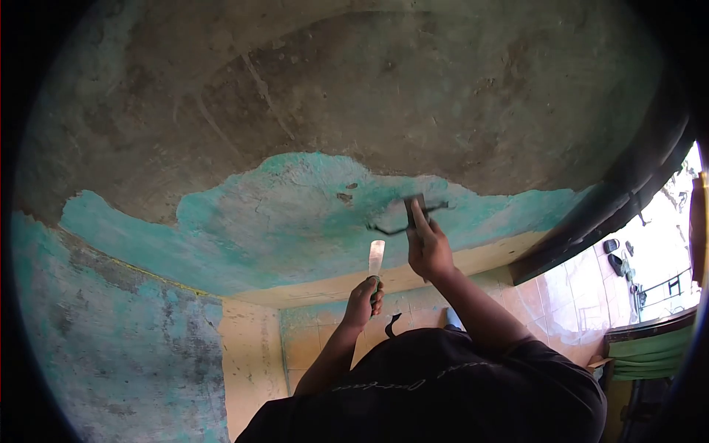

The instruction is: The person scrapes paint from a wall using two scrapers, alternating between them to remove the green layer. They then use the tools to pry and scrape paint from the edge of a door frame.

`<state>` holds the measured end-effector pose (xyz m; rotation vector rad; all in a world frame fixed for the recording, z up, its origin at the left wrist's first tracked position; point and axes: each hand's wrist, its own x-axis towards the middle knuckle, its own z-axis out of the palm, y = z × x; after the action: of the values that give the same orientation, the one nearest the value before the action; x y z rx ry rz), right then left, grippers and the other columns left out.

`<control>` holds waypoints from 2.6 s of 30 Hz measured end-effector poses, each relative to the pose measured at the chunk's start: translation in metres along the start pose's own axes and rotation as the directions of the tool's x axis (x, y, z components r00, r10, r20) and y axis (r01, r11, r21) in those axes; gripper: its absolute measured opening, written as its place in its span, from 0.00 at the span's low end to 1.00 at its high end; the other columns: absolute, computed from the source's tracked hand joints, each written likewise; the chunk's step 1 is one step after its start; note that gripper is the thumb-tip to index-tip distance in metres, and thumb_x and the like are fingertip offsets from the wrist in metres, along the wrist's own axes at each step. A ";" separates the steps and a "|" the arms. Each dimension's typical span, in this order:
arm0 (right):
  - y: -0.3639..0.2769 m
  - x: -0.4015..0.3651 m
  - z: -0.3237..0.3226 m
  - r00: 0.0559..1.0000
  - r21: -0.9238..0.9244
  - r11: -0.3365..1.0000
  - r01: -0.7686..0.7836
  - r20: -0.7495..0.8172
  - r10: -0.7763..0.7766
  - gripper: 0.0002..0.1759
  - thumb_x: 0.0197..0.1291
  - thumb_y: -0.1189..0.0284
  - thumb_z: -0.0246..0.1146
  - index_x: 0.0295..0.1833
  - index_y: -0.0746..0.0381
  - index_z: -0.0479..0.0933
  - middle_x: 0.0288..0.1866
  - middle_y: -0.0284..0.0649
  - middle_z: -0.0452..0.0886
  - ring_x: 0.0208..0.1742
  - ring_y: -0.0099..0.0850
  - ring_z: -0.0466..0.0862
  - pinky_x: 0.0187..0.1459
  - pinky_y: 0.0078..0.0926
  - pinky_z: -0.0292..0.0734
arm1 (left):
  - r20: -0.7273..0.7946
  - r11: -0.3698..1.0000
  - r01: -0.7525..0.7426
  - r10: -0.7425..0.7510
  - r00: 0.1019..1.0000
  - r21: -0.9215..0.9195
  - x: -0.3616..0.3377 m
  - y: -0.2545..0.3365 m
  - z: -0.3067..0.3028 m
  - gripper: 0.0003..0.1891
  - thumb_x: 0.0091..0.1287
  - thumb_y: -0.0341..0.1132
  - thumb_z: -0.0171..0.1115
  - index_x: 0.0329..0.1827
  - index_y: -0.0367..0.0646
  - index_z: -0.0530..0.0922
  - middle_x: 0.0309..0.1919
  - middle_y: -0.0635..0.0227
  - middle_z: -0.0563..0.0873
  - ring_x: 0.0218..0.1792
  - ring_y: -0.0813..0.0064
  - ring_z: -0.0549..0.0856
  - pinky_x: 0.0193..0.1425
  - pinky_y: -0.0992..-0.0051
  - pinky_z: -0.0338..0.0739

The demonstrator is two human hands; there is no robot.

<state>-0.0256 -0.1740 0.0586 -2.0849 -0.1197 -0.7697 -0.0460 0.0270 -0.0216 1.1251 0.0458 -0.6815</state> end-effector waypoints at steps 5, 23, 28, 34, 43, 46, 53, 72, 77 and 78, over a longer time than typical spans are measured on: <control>-0.025 0.025 0.002 0.998 0.081 0.996 0.047 -0.038 -0.044 0.30 0.56 0.82 0.52 0.67 0.68 0.61 0.45 0.58 0.78 0.41 0.53 0.79 0.45 0.37 0.75 | -0.047 1.000 0.000 0.001 0.999 0.028 -0.001 -0.004 0.003 0.16 0.70 0.48 0.49 0.38 0.44 0.70 0.19 0.78 0.69 0.15 0.86 0.67 0.19 0.83 0.63; -0.021 0.032 -0.002 0.988 0.117 0.989 0.094 0.111 -0.107 0.29 0.54 0.84 0.51 0.66 0.70 0.63 0.49 0.60 0.77 0.41 0.51 0.81 0.45 0.32 0.76 | -0.075 0.999 -0.023 0.020 0.997 -0.031 -0.001 -0.018 0.003 0.16 0.70 0.50 0.49 0.38 0.44 0.70 0.20 0.77 0.68 0.15 0.86 0.67 0.18 0.83 0.62; -0.008 0.017 0.003 0.989 0.155 0.982 0.105 0.087 -0.119 0.30 0.54 0.84 0.52 0.65 0.69 0.63 0.45 0.58 0.78 0.39 0.51 0.80 0.43 0.33 0.76 | -0.060 0.997 -0.075 0.074 0.995 -0.021 -0.003 -0.004 0.012 0.17 0.70 0.50 0.49 0.39 0.44 0.70 0.20 0.78 0.69 0.15 0.86 0.67 0.19 0.83 0.62; -0.039 0.039 0.002 0.990 0.226 0.968 0.105 0.065 -0.122 0.29 0.54 0.84 0.53 0.65 0.70 0.64 0.46 0.59 0.78 0.46 0.49 0.81 0.48 0.31 0.75 | -0.106 0.989 -0.150 0.148 0.983 -0.008 -0.005 0.012 0.013 0.17 0.69 0.50 0.50 0.39 0.44 0.70 0.20 0.78 0.68 0.15 0.86 0.66 0.19 0.83 0.61; -0.045 0.047 -0.003 0.983 0.188 0.977 0.105 0.130 -0.130 0.28 0.54 0.83 0.53 0.64 0.73 0.64 0.47 0.58 0.78 0.47 0.48 0.81 0.48 0.30 0.74 | -0.082 0.981 -0.192 0.189 0.979 -0.032 0.006 0.038 0.016 0.21 0.69 0.55 0.47 0.39 0.44 0.69 0.20 0.77 0.68 0.15 0.85 0.65 0.20 0.81 0.60; -0.030 0.046 -0.008 0.968 0.161 0.961 0.225 0.071 -0.239 0.28 0.54 0.83 0.52 0.64 0.71 0.64 0.49 0.59 0.77 0.48 0.48 0.81 0.49 0.31 0.74 | -0.033 0.974 -0.209 0.207 0.978 -0.086 0.010 0.044 0.019 0.23 0.68 0.58 0.46 0.39 0.44 0.69 0.20 0.77 0.67 0.15 0.85 0.65 0.20 0.81 0.59; -0.057 0.056 -0.014 0.968 0.198 0.980 0.017 0.240 -0.065 0.29 0.54 0.82 0.55 0.65 0.67 0.65 0.46 0.59 0.78 0.47 0.51 0.80 0.50 0.32 0.74 | -0.012 0.974 -0.219 0.219 0.976 -0.058 0.016 0.045 0.018 0.24 0.68 0.59 0.45 0.40 0.44 0.69 0.20 0.77 0.68 0.16 0.84 0.65 0.19 0.81 0.59; -0.033 0.048 -0.015 0.953 0.132 0.981 0.142 0.251 -0.171 0.30 0.53 0.80 0.56 0.66 0.61 0.66 0.38 0.56 0.79 0.39 0.52 0.79 0.45 0.35 0.75 | -0.078 0.975 -0.223 0.223 0.972 0.015 -0.007 0.067 -0.014 0.23 0.69 0.57 0.46 0.40 0.43 0.70 0.20 0.77 0.69 0.15 0.85 0.65 0.19 0.81 0.59; -0.053 0.058 0.006 0.947 0.191 0.943 0.271 0.121 -0.297 0.30 0.53 0.80 0.56 0.66 0.64 0.65 0.50 0.57 0.78 0.46 0.51 0.80 0.49 0.31 0.74 | -0.091 0.955 -0.298 0.296 0.951 -0.007 -0.015 0.070 -0.032 0.20 0.70 0.51 0.46 0.41 0.40 0.71 0.22 0.76 0.70 0.16 0.85 0.66 0.19 0.82 0.60; -0.057 0.055 0.006 0.949 0.212 0.942 0.260 0.125 -0.291 0.30 0.54 0.80 0.55 0.66 0.65 0.64 0.51 0.57 0.77 0.49 0.51 0.79 0.51 0.30 0.73 | -0.081 0.948 -0.318 0.317 0.945 -0.006 -0.017 0.070 -0.035 0.21 0.70 0.52 0.46 0.42 0.41 0.71 0.22 0.75 0.70 0.17 0.85 0.67 0.20 0.82 0.61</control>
<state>0.0016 -0.1451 0.1281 -1.9615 -0.5630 -0.7278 -0.0122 0.0820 0.0257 1.1100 -0.0614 -0.3475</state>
